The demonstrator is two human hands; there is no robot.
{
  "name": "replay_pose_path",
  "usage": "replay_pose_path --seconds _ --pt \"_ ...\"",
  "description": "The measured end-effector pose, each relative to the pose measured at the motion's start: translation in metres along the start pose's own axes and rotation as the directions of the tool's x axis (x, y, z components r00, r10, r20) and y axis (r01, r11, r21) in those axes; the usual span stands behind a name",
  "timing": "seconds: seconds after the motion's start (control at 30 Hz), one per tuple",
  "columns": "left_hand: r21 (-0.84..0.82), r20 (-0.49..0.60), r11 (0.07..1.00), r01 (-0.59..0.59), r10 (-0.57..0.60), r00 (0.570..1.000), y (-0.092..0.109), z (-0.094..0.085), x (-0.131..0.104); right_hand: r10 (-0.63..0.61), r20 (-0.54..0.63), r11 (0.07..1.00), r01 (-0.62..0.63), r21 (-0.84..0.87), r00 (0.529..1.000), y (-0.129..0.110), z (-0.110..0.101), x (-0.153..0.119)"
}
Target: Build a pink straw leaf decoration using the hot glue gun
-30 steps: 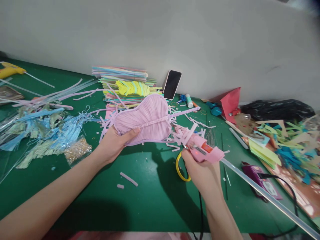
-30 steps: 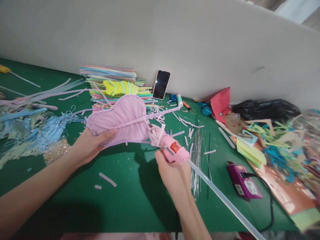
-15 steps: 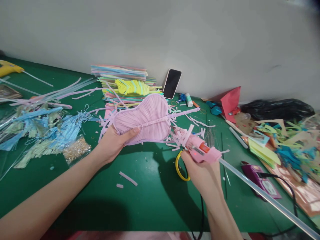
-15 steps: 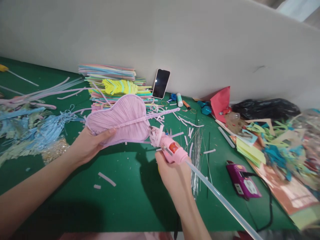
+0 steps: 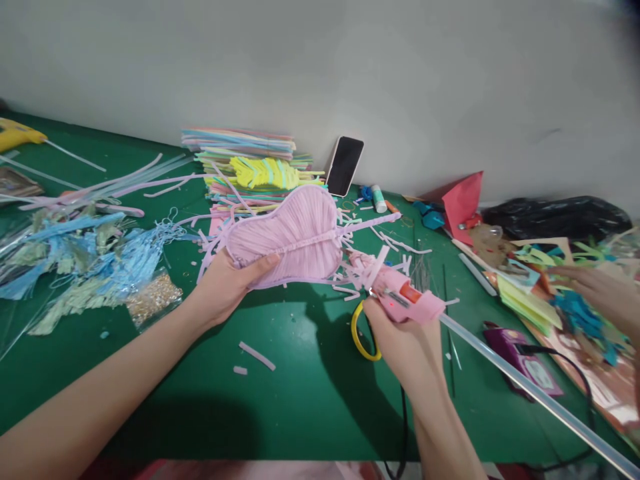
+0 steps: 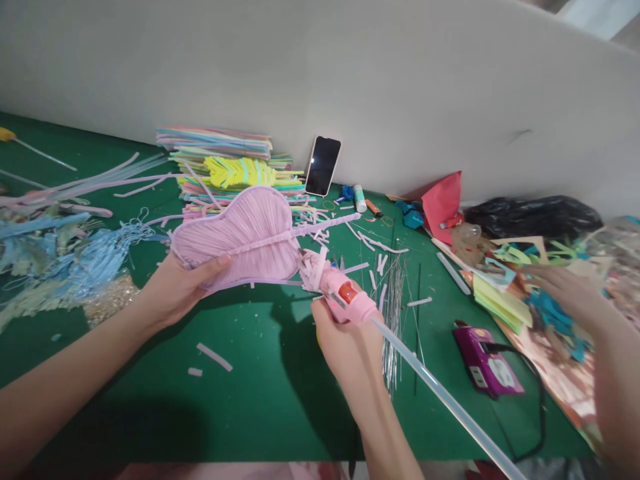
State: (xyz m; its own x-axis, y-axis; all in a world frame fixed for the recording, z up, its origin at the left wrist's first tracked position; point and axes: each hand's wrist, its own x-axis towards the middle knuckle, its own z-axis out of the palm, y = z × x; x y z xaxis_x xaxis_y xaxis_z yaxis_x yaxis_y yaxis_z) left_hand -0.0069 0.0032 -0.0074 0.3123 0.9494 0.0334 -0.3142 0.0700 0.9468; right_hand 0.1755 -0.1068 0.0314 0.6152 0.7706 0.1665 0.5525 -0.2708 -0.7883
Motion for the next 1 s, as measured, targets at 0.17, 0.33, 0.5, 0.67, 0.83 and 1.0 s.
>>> replay_pose_path --seconds 0.17,0.33,0.5,0.67,0.83,1.0 --pt "0.006 -0.022 1.000 0.029 -0.029 0.999 0.000 0.001 -0.001 -0.015 0.002 0.999 0.015 -0.032 1.000 0.006 0.000 0.000" --pt "0.030 -0.036 0.999 0.042 -0.041 0.999 0.001 -0.001 -0.001 -0.030 -0.001 0.999 0.030 -0.032 1.000 0.014 0.000 0.002" --pt "-0.001 -0.051 0.998 0.069 -0.069 0.996 0.006 0.001 -0.002 -0.006 -0.006 0.999 0.006 -0.039 1.000 0.007 -0.003 -0.002" --pt "0.028 -0.057 0.997 0.071 -0.069 0.996 0.006 0.000 -0.001 -0.004 0.001 1.000 0.004 -0.002 1.000 -0.001 -0.001 -0.002" --pt "0.040 -0.048 0.997 0.066 -0.065 0.997 0.004 -0.001 -0.001 0.007 0.002 1.000 -0.007 -0.026 1.000 0.008 0.000 0.002" --pt "0.030 -0.044 0.999 0.046 -0.044 0.998 0.004 0.000 -0.001 -0.037 0.010 0.993 0.038 -0.111 0.999 0.028 -0.001 0.009"
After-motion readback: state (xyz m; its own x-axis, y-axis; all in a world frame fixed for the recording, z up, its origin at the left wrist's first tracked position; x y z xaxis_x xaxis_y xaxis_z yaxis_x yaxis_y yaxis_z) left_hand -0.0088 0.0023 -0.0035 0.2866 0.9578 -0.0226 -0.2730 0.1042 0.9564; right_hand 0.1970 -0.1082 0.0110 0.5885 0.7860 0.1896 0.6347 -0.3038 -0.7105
